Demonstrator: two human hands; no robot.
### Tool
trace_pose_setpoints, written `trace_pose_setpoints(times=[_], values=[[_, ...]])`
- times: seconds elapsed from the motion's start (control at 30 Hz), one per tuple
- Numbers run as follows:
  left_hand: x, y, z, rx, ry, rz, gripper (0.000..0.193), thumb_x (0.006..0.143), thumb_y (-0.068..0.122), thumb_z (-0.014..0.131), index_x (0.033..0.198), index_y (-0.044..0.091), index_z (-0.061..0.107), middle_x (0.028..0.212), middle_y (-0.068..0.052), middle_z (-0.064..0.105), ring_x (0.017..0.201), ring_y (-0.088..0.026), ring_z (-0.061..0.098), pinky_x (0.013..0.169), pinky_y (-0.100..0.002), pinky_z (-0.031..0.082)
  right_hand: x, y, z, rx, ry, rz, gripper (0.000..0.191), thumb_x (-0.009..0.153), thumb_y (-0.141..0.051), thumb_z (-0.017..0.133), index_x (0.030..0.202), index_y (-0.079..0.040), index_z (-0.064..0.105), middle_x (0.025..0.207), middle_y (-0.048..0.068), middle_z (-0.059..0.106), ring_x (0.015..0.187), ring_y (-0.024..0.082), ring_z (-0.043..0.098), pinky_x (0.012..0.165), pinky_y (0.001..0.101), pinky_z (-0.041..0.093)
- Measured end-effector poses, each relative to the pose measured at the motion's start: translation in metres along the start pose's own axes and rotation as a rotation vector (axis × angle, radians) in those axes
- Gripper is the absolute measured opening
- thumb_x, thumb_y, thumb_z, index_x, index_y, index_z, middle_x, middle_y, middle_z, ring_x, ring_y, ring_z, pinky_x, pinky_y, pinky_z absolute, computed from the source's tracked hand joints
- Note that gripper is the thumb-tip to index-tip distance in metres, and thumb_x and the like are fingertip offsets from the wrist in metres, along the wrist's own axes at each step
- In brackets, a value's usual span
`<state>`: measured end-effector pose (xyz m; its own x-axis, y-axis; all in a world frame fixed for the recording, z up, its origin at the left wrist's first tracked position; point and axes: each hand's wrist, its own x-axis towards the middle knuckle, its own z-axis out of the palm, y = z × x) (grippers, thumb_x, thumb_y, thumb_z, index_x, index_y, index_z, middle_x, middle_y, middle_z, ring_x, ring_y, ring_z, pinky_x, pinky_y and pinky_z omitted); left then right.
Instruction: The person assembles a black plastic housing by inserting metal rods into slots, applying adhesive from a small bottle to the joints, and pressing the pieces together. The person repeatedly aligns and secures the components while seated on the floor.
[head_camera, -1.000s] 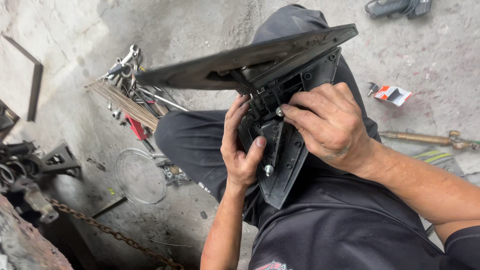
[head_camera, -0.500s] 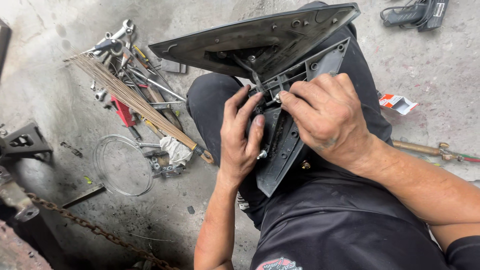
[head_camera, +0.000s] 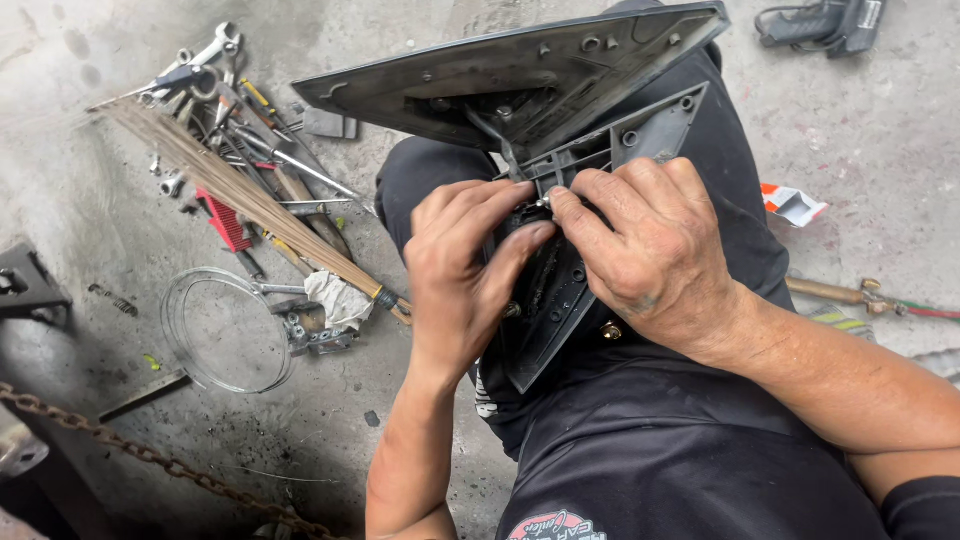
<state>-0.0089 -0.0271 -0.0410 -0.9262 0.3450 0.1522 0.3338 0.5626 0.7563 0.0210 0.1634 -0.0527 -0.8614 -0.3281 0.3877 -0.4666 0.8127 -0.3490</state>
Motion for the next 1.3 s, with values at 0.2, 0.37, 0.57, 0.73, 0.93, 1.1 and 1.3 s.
trace_pose_setpoints(times=[0.2,0.37,0.57,0.73,0.93,1.1,1.3], values=[[0.002,-0.012,0.018,-0.281,-0.04,-0.109,0.02,0.088,0.013,0.083,0.107,0.006,0.078,0.107,-0.005,0.077,0.103,-0.019,0.068,0.097,-0.032,0.051,0.001,0.001,-0.002,0.008,0.0,0.004,0.025,0.089,-0.002,0.072,0.113,0.003,0.075,0.106,0.008,0.07,0.088,0.021,0.062,0.077,0.037,0.044],[0.003,-0.011,0.021,-0.199,-0.016,-0.085,0.019,0.088,0.011,0.084,0.105,0.005,0.077,0.105,-0.004,0.077,0.103,-0.019,0.067,0.096,-0.032,0.049,-0.002,0.006,-0.003,0.008,0.002,-0.023,0.024,0.09,-0.002,0.071,0.113,0.005,0.073,0.107,0.009,0.07,0.089,0.021,0.062,0.077,0.0365,0.044],[0.007,-0.002,0.022,-0.174,-0.042,-0.102,0.018,0.088,0.011,0.084,0.103,0.005,0.077,0.105,-0.004,0.076,0.102,-0.018,0.066,0.096,-0.032,0.049,-0.004,0.011,-0.01,0.043,-0.037,-0.036,0.028,0.087,-0.003,0.07,0.113,0.007,0.073,0.107,0.012,0.07,0.087,0.023,0.063,0.076,0.037,0.047],[0.006,-0.004,0.021,-0.284,-0.073,-0.207,0.015,0.088,0.011,0.083,0.099,0.004,0.076,0.105,-0.006,0.076,0.101,-0.016,0.068,0.091,-0.029,0.053,-0.01,0.038,-0.037,0.295,0.101,-0.018,0.028,0.079,0.009,0.071,0.107,0.004,0.071,0.109,0.018,0.069,0.097,0.031,0.067,0.081,0.0411,0.057],[0.011,-0.001,0.021,-0.325,-0.114,-0.258,0.014,0.087,0.006,0.082,0.097,0.0,0.075,0.102,-0.007,0.074,0.096,-0.014,0.065,0.088,-0.027,0.052,-0.03,0.07,-0.031,0.717,0.187,0.563,0.037,0.096,0.001,0.068,0.133,0.0,0.061,0.118,0.016,0.068,0.098,0.016,0.07,0.08,0.0251,0.061],[0.013,0.007,0.018,-0.313,-0.133,-0.312,0.013,0.087,0.004,0.08,0.095,-0.002,0.072,0.101,-0.008,0.073,0.093,-0.012,0.066,0.085,-0.025,0.053,-0.051,0.061,-0.002,1.077,0.092,0.603,0.064,0.101,-0.004,0.073,0.157,0.002,0.043,0.127,0.017,0.065,0.112,0.017,0.069,0.098,0.029,0.063],[0.018,0.005,0.017,-0.335,-0.181,-0.361,0.012,0.086,0.003,0.081,0.091,-0.003,0.071,0.104,-0.008,0.074,0.094,-0.012,0.068,0.085,-0.025,0.054,-0.051,0.06,0.002,1.134,0.097,0.636,0.064,0.101,-0.005,0.073,0.157,0.0,0.042,0.124,0.017,0.068,0.11,0.017,0.071,0.097,0.0301,0.064]])
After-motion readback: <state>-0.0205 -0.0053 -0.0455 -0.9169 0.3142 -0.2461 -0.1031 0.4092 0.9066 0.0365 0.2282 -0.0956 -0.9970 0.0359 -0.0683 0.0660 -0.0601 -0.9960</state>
